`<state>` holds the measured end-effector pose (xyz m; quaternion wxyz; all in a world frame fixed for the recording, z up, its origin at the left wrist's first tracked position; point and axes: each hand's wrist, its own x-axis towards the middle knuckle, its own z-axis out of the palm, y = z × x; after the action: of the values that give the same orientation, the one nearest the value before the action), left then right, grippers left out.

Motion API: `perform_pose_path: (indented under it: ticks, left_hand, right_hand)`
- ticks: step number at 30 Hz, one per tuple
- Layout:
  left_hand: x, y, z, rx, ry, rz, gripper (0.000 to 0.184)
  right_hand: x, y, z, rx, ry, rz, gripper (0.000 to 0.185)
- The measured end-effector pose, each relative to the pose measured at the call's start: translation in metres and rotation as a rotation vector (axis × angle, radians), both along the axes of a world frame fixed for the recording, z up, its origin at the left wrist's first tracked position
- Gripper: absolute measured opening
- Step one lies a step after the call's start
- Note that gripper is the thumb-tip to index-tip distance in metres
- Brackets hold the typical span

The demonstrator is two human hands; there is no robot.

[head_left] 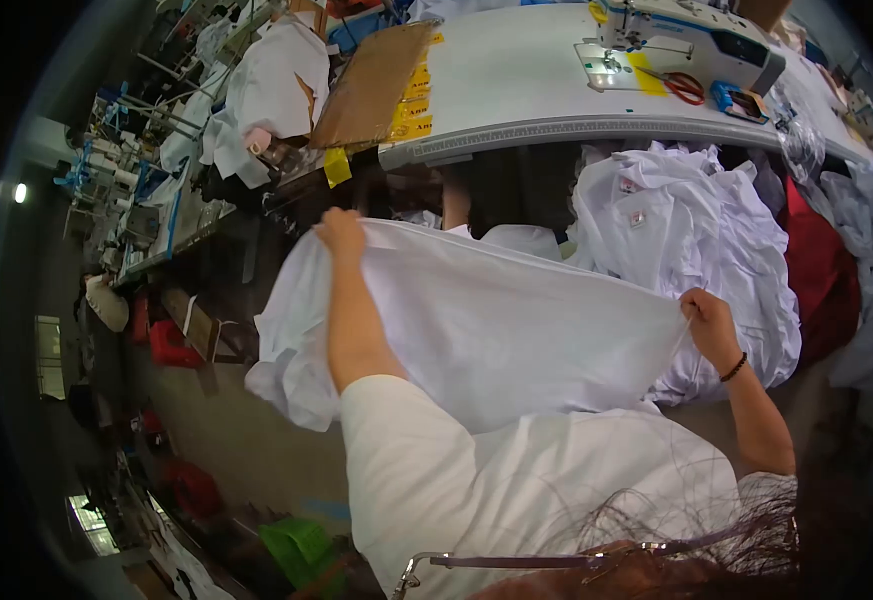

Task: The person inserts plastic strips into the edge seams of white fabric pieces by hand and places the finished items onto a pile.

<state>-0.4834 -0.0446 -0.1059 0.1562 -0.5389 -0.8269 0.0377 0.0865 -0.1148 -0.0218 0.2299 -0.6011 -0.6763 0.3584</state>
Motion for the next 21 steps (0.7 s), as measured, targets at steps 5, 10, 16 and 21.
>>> perform_pose_path:
  ticks: [5,10,16,21]
  left_hand:
    - [0.149,0.003,-0.099,0.178,-0.858,-0.465,0.02]
    - [0.329,-0.037,0.027,0.155,-1.354,-0.996,0.024]
    - [0.381,-0.064,0.073,0.173,-1.267,-1.077,0.016]
    - [0.388,-0.074,0.084,0.325,-1.178,-1.062,0.009]
  right_hand:
    - [-0.006,0.015,-0.013,0.054,-0.165,0.099,0.008]
    - [-0.022,0.017,0.017,0.262,-0.171,0.226,0.012]
    - [-0.022,0.006,0.037,0.333,-0.098,0.228,0.011]
    - [-0.022,-0.003,0.046,0.296,0.008,0.185,0.007]
